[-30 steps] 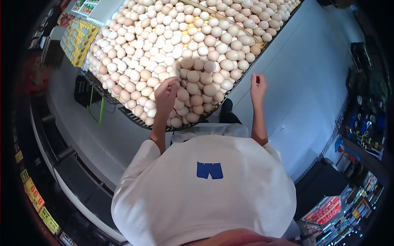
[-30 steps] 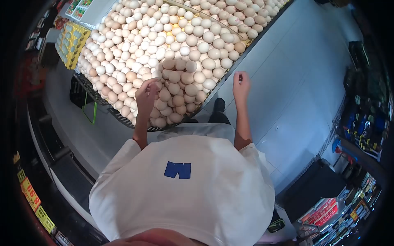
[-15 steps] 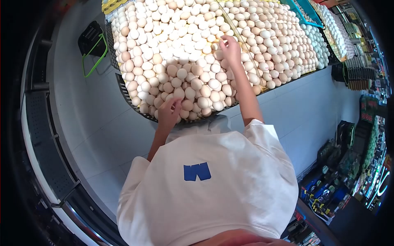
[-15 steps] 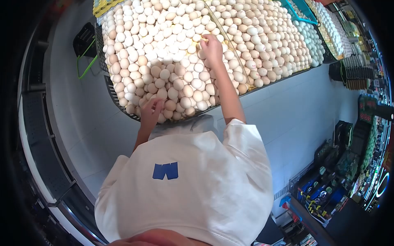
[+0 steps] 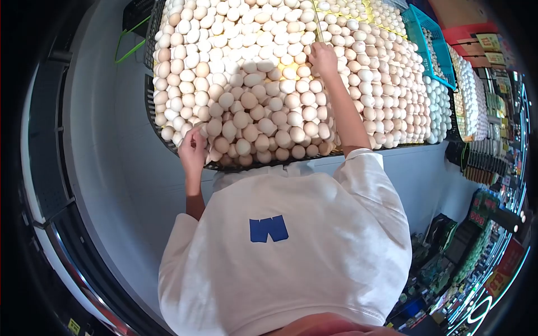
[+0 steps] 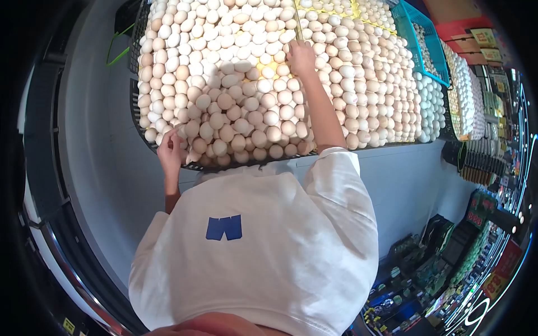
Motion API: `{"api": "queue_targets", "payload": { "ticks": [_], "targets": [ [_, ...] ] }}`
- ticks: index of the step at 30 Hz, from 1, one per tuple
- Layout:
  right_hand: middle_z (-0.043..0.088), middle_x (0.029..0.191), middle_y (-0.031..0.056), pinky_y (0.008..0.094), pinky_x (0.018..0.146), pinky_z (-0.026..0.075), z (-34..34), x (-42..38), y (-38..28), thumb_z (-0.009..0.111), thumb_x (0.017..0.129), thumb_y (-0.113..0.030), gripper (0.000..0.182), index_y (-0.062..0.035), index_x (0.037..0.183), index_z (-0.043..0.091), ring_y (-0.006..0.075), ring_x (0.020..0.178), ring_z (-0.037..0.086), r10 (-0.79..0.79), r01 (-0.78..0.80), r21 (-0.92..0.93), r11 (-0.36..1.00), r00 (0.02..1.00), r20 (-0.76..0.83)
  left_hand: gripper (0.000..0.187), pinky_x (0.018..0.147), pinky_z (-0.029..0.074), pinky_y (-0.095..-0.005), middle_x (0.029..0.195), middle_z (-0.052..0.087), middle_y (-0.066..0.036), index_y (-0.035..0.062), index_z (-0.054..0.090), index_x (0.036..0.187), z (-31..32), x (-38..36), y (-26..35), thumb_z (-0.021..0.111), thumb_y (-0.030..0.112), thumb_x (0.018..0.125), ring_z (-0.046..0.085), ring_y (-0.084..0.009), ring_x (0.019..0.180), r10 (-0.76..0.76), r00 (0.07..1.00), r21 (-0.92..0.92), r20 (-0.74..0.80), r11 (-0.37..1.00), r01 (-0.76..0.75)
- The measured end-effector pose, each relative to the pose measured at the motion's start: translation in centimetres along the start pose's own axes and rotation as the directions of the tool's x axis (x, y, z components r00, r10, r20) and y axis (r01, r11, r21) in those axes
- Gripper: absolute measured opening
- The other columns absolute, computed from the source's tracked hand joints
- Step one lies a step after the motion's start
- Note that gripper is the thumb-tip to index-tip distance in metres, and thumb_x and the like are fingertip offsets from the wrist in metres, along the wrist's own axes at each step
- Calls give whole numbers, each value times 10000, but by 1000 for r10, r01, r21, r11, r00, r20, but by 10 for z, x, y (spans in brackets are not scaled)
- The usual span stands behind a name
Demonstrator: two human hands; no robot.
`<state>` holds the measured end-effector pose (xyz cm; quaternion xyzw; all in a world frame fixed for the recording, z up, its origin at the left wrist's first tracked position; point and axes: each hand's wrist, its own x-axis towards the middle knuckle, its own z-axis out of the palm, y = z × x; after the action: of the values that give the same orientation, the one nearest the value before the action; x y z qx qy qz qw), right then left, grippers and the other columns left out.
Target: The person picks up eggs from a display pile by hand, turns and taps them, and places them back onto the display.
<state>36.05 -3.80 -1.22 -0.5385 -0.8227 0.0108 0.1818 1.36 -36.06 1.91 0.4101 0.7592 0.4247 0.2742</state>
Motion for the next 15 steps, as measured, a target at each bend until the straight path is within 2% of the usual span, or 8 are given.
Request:
{"api": "queue_targets", "payload": {
  "ticks": [1,3,5,8,11,13,14,15],
  "targets": [
    [646,940,141,447,798,505,2,2,4,712,792,-139,210,-41,945,608,331,893,609,-19,18,21,1000,1000,13,198,615,495,-260,745,668,-54,17,690,1086,7,-9,-1,565,131,984,608,-88,672,16,998,-74,-64,997,-21],
    [652,939,149,450,802,504,9,5,9,728,795,-165,261,-49,992,603,327,905,613,-70,77,-64,995,993,98,195,618,496,-254,741,665,-47,15,690,1088,20,-26,-3,567,123,982,608,-85,672,4,993,-62,-120,998,-11],
    [660,926,147,453,798,502,13,7,13,742,789,-197,297,-53,1002,595,317,920,618,-90,96,-73,993,993,74,190,626,501,-244,735,662,-42,9,690,1088,32,-42,13,574,109,976,611,-81,674,7,987,-89,-160,996,-22],
    [668,905,130,455,774,500,22,6,22,752,746,-207,313,-63,983,607,317,898,621,-132,132,-35,991,991,16,179,627,503,-239,738,668,-49,12,689,1079,45,-58,25,583,110,974,618,-80,679,2,987,-37,-160,999,-8],
    [655,927,155,459,774,503,23,3,19,746,728,-199,332,-54,996,613,325,889,620,-140,140,10,990,990,-35,175,634,506,-236,738,667,-51,26,690,1079,52,-68,36,591,125,975,617,-81,675,-1,988,-36,-155,999,-5],
    [628,971,192,443,781,515,14,0,9,725,733,-191,372,-43,1056,615,335,886,615,-9,24,170,985,996,-90,175,628,507,-242,744,666,-49,41,694,1083,57,-69,34,599,139,974,616,-85,670,22,987,-46,-160,998,-30],
    [628,971,192,443,781,515,11,-5,1,725,733,-191,372,-43,1056,615,335,886,615,-11,27,176,984,996,-92,175,628,507,-242,744,666,-49,41,694,1083,59,-69,33,599,139,974,616,-85,670,24,986,-42,-165,999,-31],
    [611,990,204,432,785,522,5,-13,-11,714,744,-186,382,-42,1083,612,334,879,615,57,-31,380,924,997,-57,179,622,504,-242,743,665,-47,37,695,1083,61,-69,32,598,143,975,613,-85,667,42,987,-22,-156,999,-46]
  ]
}}
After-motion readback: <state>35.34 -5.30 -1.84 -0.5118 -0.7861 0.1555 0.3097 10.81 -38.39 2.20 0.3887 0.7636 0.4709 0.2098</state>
